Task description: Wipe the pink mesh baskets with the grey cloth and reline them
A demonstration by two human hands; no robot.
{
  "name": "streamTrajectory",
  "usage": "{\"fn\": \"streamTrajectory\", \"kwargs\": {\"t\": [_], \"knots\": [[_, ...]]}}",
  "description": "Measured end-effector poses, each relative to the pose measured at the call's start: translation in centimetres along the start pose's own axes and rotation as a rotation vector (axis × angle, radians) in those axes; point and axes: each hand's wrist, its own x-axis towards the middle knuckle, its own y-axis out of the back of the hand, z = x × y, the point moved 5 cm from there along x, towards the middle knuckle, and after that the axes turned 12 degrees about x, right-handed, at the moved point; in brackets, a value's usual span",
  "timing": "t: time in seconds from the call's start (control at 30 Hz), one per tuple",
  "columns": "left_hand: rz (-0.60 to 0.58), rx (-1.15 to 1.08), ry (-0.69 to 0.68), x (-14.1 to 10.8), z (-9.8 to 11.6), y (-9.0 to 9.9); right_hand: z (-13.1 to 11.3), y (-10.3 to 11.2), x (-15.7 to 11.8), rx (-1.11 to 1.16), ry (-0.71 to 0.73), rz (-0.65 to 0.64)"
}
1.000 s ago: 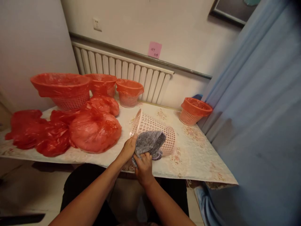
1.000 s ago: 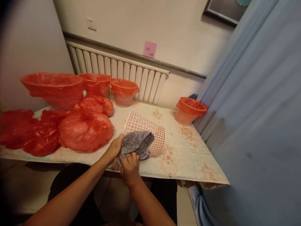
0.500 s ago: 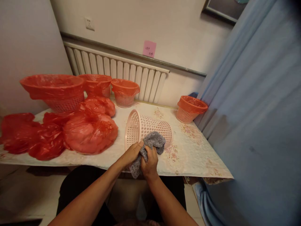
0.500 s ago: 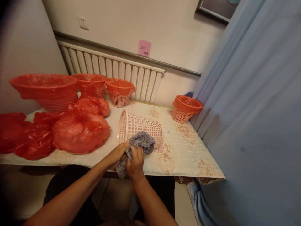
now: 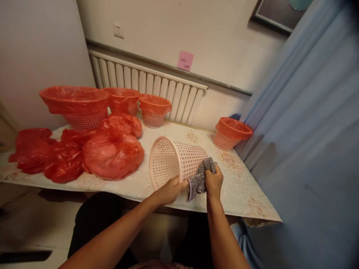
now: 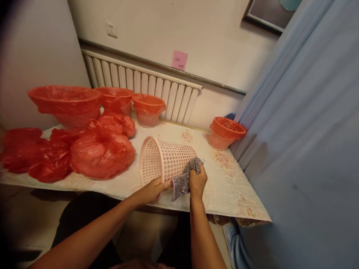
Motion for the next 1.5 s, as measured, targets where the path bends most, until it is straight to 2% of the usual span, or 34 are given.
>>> {"fn": "streamTrajectory", "kwargs": {"t": [0.03,0.1,0.2,0.27,0.37,0.43,0.47,0.53,0.63,0.7,0.73,0.8,0.87,0.93,1.07,1.23,1.37,1.5], "knots": [[-0.017,0.035,-0.025,0.0,0.3,-0.8,-1.5,0.1,0.1,0.025,-0.045,-0.003],[-0.018,0.108,-0.060,0.1,0.5,-2.3,-5.4,-0.6,0.0,0.057,-0.017,-0.111],[-0.020,0.171,-0.120,0.1,-0.1,-4.6,-10.8,-2.3,-0.9,-0.025,0.208,-0.267],[-0.049,0.207,-0.120,0.1,-0.9,-5.6,-12.4,-3.5,-1.7,-0.153,0.347,-0.369],[-0.117,0.321,-0.069,-0.1,-2.0,-5.5,-11.6,-3.8,-2.1,-0.336,0.404,-0.395],[-0.082,0.422,-0.013,-0.2,-2.3,-3.8,-10.3,-3.0,-2.1,-0.386,0.413,-0.386],[0.006,0.485,0.013,-0.2,-2.3,-2.4,-9.7,-2.5,-2.1,-0.387,0.425,-0.387],[0.296,0.647,0.019,-0.3,-1.4,1.1,-8.8,-1.4,-2.0,-0.355,0.460,-0.386],[0.691,0.930,-0.080,-0.8,0.8,5.7,-7.9,0.1,-1.7,-0.276,0.515,-0.352],[0.778,1.076,-0.072,-0.8,1.6,7.9,-7.4,0.8,-1.4,-0.232,0.552,-0.330],[0.737,1.128,-0.061,-0.6,1.8,8.6,-7.1,1.0,-1.2,-0.214,0.563,-0.328],[0.539,1.203,-0.047,0.0,1.7,9.2,-6.4,1.2,-0.7,-0.197,0.553,-0.341],[0.334,1.256,-0.057,0.2,1.5,9.0,-5.7,1.3,-0.1,-0.214,0.517,-0.355],[0.231,1.275,-0.079,0.2,1.5,8.2,-5.6,1.1,0.4,-0.258,0.490,-0.341],[0.280,1.183,-0.037,0.8,1.6,6.7,-8.0,-0.9,-0.5,-0.377,0.538,-0.370],[0.322,1.119,0.024,1.8,1.4,5.5,-12.0,-5.2,-3.6,-0.438,0.754,-0.526],[0.270,1.130,0.068,1.3,1.2,5.5,-12.4,-6.4,-4.2,-0.505,0.836,-0.555],[0.208,1.156,0.072,0.4,1.0,5.4,-11.2,-5.5,-3.6,-0.593,0.867,-0.566]]}}
